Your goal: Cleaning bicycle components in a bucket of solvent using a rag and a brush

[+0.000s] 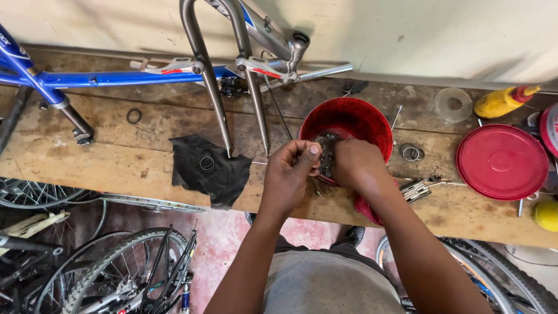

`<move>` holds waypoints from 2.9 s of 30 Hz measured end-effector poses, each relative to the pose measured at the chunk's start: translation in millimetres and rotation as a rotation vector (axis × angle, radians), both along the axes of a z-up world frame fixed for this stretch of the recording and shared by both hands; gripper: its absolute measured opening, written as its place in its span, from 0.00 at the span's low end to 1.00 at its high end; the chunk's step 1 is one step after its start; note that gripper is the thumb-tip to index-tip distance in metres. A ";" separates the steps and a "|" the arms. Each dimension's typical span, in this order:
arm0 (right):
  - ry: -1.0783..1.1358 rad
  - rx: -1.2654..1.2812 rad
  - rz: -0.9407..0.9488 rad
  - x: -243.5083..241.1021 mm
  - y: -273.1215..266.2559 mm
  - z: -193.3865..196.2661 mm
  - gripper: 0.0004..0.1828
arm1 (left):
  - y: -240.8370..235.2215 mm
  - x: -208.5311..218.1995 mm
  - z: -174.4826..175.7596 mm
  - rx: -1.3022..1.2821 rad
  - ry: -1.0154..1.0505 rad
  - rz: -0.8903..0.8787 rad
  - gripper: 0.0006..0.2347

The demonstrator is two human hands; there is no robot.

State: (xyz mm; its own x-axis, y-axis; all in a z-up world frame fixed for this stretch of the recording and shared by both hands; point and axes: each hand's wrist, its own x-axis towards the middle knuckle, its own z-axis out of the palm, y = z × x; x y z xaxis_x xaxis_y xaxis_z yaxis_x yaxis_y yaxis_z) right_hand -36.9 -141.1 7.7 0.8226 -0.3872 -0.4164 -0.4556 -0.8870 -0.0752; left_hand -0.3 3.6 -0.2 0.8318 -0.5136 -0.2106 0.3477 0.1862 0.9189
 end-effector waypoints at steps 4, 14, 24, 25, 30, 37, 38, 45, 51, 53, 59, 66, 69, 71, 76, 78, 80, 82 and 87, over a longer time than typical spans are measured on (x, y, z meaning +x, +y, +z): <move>-0.060 0.025 -0.118 3.1 -4.3 7.0 0.15 | -5.3 -0.9 4.0 0.020 0.020 0.000 0.10; -0.568 0.199 -0.228 -68.2 -2.6 45.7 0.13 | -18.1 2.7 1.7 -0.027 0.142 0.028 0.10; -1.103 0.983 -0.886 -126.3 -13.3 9.8 0.15 | -45.2 2.2 -8.0 -0.133 0.119 0.082 0.10; -1.112 0.982 -0.884 -128.3 -15.0 4.7 0.15 | -46.1 2.0 -5.8 -0.137 0.113 0.078 0.10; -1.142 1.110 -0.845 -132.3 -19.6 -16.2 0.13 | -50.7 0.6 -2.0 -0.167 0.125 0.068 0.12; -1.054 0.875 -0.763 -121.8 -15.5 -0.2 0.10 | -52.8 -2.1 -3.3 -0.187 0.116 0.076 0.12; -1.024 0.766 -0.699 -116.7 -10.9 14.0 0.10 | -52.6 -3.6 -1.6 -0.181 0.106 0.069 0.11; -1.024 0.544 -0.539 -95.9 -4.8 38.9 0.09 | -52.5 -8.5 6.3 -0.153 0.105 0.046 0.12; -1.073 0.674 -0.582 -89.2 -34.7 15.8 0.03 | -51.4 -9.6 14.2 -0.155 0.029 0.079 0.11; -1.056 0.686 -0.584 -81.7 -38.5 19.3 0.04 | -54.4 -10.8 22.1 -0.155 0.034 0.113 0.11; -0.977 0.729 -0.596 -64.3 -27.8 32.5 0.07 | -51.6 -7.5 17.9 -0.158 0.070 0.105 0.10; -0.993 0.655 -0.709 -51.3 -16.4 28.3 0.05 | -37.0 29.5 29.7 0.038 -0.067 -0.085 0.08; -0.970 0.662 -0.745 -61.2 -22.1 26.4 0.09 | -45.6 31.9 24.7 0.026 -0.069 -0.102 0.07; -0.980 0.625 -0.735 -51.4 -36.7 34.8 0.07 | -62.9 34.0 32.7 0.024 -0.128 -0.116 0.07; -0.971 0.650 -0.741 -58.5 -51.1 39.8 0.07 | -64.8 12.5 47.8 0.090 -0.153 -0.101 0.07; -0.955 0.580 -0.651 -61.7 -57.7 33.7 0.05 | -65.2 11.5 40.2 0.067 -0.145 -0.073 0.07; -0.936 0.570 -0.611 -59.9 -51.8 41.8 0.05 | -62.1 10.9 44.0 0.094 -0.182 -0.098 0.06; -0.928 0.550 -0.576 -58.2 -48.5 47.9 0.05 | -60.6 13.1 47.1 0.114 -0.225 -0.135 0.06; -0.931 0.536 -0.545 -64.5 -49.6 44.0 0.05 | -52.8 15.9 46.0 0.094 -0.257 -0.137 0.06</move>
State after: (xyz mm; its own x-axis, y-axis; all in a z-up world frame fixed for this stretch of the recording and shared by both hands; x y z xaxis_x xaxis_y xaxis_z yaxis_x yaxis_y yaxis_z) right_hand -101.3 -190.7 51.6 0.6758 -0.7363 0.0354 -0.3359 -0.3503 -0.8743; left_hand 15.6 -49.3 45.8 0.7886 -0.6125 -0.0544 0.1178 0.0637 0.9910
